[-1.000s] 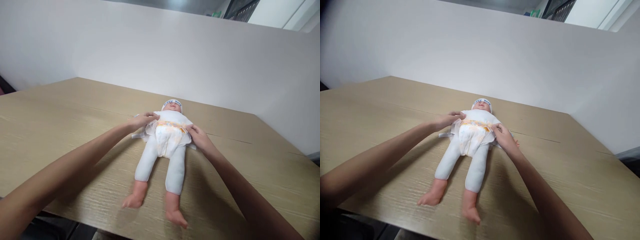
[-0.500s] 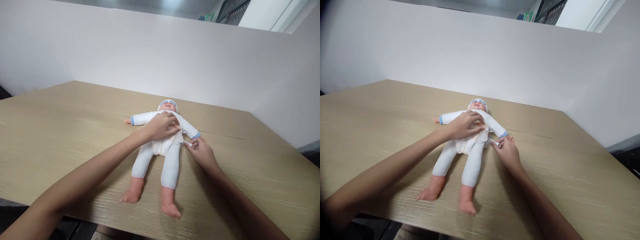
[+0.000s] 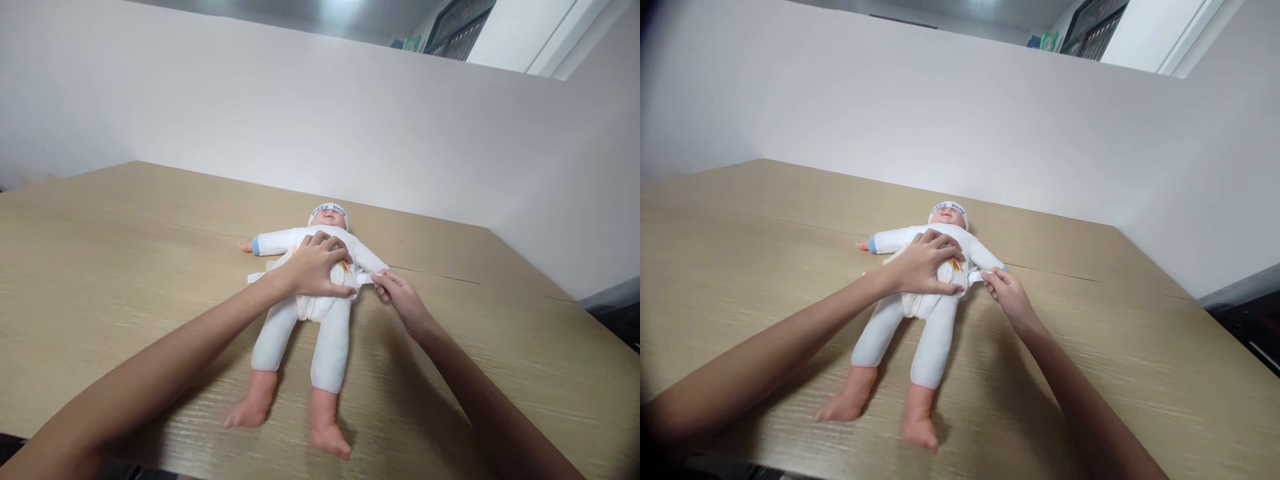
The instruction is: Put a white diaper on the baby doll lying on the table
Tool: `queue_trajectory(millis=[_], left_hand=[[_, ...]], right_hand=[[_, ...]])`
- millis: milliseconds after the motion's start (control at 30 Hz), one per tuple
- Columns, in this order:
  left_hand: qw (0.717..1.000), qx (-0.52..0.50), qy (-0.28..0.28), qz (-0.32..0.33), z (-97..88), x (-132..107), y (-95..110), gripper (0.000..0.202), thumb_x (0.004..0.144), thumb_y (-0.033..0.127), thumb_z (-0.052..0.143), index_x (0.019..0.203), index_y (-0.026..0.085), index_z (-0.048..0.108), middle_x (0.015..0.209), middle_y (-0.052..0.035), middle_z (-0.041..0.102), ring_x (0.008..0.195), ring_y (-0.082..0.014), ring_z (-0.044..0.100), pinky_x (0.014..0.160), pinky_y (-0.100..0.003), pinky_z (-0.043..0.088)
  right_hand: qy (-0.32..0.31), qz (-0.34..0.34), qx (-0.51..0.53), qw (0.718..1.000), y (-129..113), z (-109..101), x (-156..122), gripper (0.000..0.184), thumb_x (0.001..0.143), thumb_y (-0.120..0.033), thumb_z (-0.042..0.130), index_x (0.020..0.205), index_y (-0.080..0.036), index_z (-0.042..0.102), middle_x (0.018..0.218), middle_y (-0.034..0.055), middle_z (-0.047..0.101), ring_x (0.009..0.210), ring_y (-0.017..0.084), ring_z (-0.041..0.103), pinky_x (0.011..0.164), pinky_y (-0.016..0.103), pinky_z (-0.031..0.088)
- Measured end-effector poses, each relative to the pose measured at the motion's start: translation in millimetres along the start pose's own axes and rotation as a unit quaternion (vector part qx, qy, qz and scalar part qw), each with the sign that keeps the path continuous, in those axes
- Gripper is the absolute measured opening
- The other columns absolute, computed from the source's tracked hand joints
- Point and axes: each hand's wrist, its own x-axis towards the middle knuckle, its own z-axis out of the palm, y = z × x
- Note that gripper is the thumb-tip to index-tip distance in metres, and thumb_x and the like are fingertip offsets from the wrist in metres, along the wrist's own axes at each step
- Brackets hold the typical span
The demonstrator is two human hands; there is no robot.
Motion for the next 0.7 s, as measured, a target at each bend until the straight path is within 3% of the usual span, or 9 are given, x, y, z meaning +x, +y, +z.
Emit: queue_trajectory(millis=[200, 333, 400, 467, 533, 700], left_hand=[[1.000, -0.015, 0.012, -0.008, 4.4, 0, -1, 0.069, 0.083, 0.066, 0.082, 0.135, 0.023, 0.068, 0.141, -0.0119, 0.071, 0.136, -0.0434, 0.051, 0.114, -0.061, 0.043], [0.999, -0.027, 0.017, -0.016, 6.4, 0, -3, 0.069, 0.080, 0.062, 0.085, 0.135, 0.024, 0.066, 0.143, -0.0108, 0.072, 0.138, -0.0443, 0.051, 0.115, -0.060, 0.043], [0.999, -0.028, 0.016, -0.013, 6.3, 0, -4, 0.068, 0.080, 0.060, 0.085, 0.134, 0.024, 0.066, 0.143, -0.0109, 0.071, 0.138, -0.0442, 0.051, 0.115, -0.060, 0.044], [1.000, -0.026, 0.014, -0.010, 6.1, -1, -4, 0.068, 0.082, 0.059, 0.084, 0.136, 0.023, 0.066, 0.143, -0.0119, 0.070, 0.138, -0.0442, 0.051, 0.113, -0.060, 0.045], [1.000, -0.022, 0.016, -0.011, 6.0, -2, -4, 0.068, 0.084, 0.061, 0.083, 0.137, 0.022, 0.066, 0.142, -0.0134, 0.070, 0.137, -0.0443, 0.051, 0.112, -0.060, 0.046], [0.999, -0.026, 0.027, -0.026, 5.1, -3, -1, 0.081, 0.081, 0.073, 0.084, 0.140, 0.021, 0.066, 0.139, -0.0166, 0.070, 0.135, -0.0452, 0.052, 0.111, -0.061, 0.048]], right_hand=[[-0.045, -0.016, 0.026, 0.999, -25, 34, 30, 0.049, 0.085, -0.072, 0.072, 0.075, -0.026, 0.057, 0.069, -0.0020, 0.057, 0.066, 0.018, 0.054, 0.064, 0.032, 0.047], [0.004, -0.037, 0.036, 0.999, -23, 49, 19, 0.049, 0.088, -0.074, 0.071, 0.095, -0.026, 0.060, 0.083, 0.0007, 0.064, 0.076, 0.021, 0.062, 0.069, 0.034, 0.055], [0.057, -0.092, -0.002, 0.994, -19, 50, 5, 0.043, 0.096, -0.068, 0.067, 0.103, -0.026, 0.063, 0.097, 0.0057, 0.070, 0.090, 0.025, 0.068, 0.083, 0.040, 0.060], [0.094, -0.185, -0.073, 0.975, -15, 47, -8, 0.033, 0.105, -0.055, 0.063, 0.117, -0.025, 0.069, 0.118, 0.0108, 0.075, 0.114, 0.029, 0.069, 0.106, 0.048, 0.057], [0.081, -0.267, -0.129, 0.952, -10, 45, -17, 0.033, 0.111, -0.043, 0.055, 0.135, -0.025, 0.070, 0.141, 0.0125, 0.072, 0.138, 0.031, 0.062, 0.124, 0.053, 0.046], [0.014, -0.328, -0.168, 0.929, 4, 44, -19, 0.052, 0.117, -0.038, 0.040, 0.166, -0.024, 0.052, 0.168, 0.0127, 0.056, 0.159, 0.030, 0.049, 0.132, 0.056, 0.039]])
